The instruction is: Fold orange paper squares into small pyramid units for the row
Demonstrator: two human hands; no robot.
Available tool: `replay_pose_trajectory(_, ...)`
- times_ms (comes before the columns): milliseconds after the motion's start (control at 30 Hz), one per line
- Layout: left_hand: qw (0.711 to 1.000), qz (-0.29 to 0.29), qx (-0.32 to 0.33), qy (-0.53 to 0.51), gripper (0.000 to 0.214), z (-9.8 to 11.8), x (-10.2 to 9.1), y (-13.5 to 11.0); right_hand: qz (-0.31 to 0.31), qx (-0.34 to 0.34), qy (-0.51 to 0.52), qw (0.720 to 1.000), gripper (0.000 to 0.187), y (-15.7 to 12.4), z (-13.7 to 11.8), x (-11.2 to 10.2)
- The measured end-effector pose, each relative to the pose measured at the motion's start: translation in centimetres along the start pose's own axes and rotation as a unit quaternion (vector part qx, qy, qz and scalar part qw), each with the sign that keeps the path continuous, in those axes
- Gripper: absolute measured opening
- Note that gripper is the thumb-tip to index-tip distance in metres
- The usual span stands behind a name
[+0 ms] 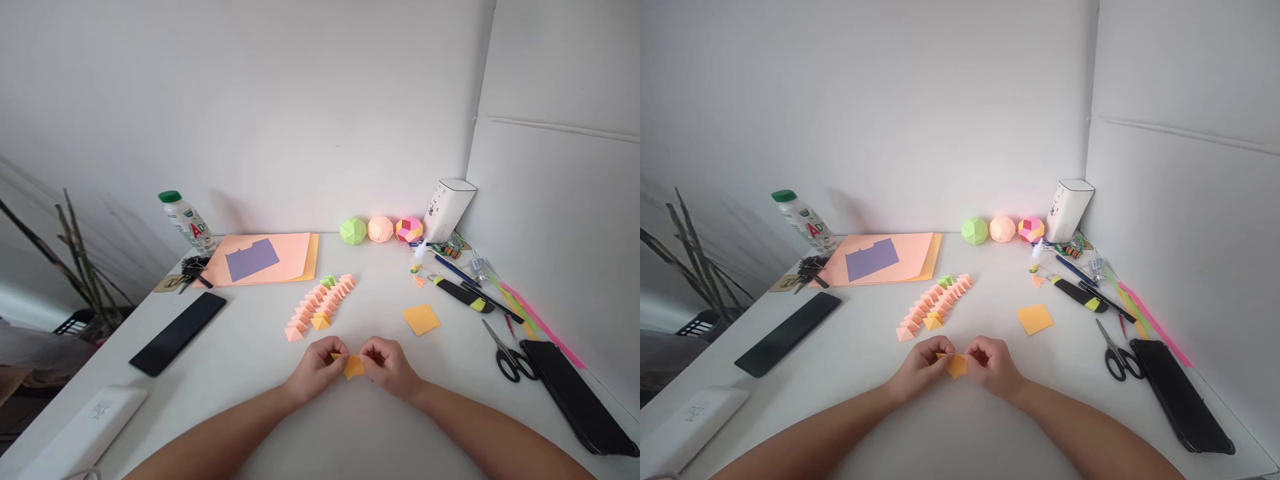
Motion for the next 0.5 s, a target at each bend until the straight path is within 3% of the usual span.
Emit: replay_pose_trajectory(500, 0.994, 0.071, 0.004, -0.088, 0.021, -0.14, -0.97, 0.22, 0.032, 0.036, 0.081, 0.996, 0.010, 0.09, 0.70, -0.68)
Point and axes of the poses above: each hand's wrist, its own y-axis towards the middle knuckle, its own x-axis out of the palm, z = x × y, the point moved 5 cm from there along y, towards the middle knuckle, and after that the axes turned 3 degrees about -x, right-handed, at the moved point
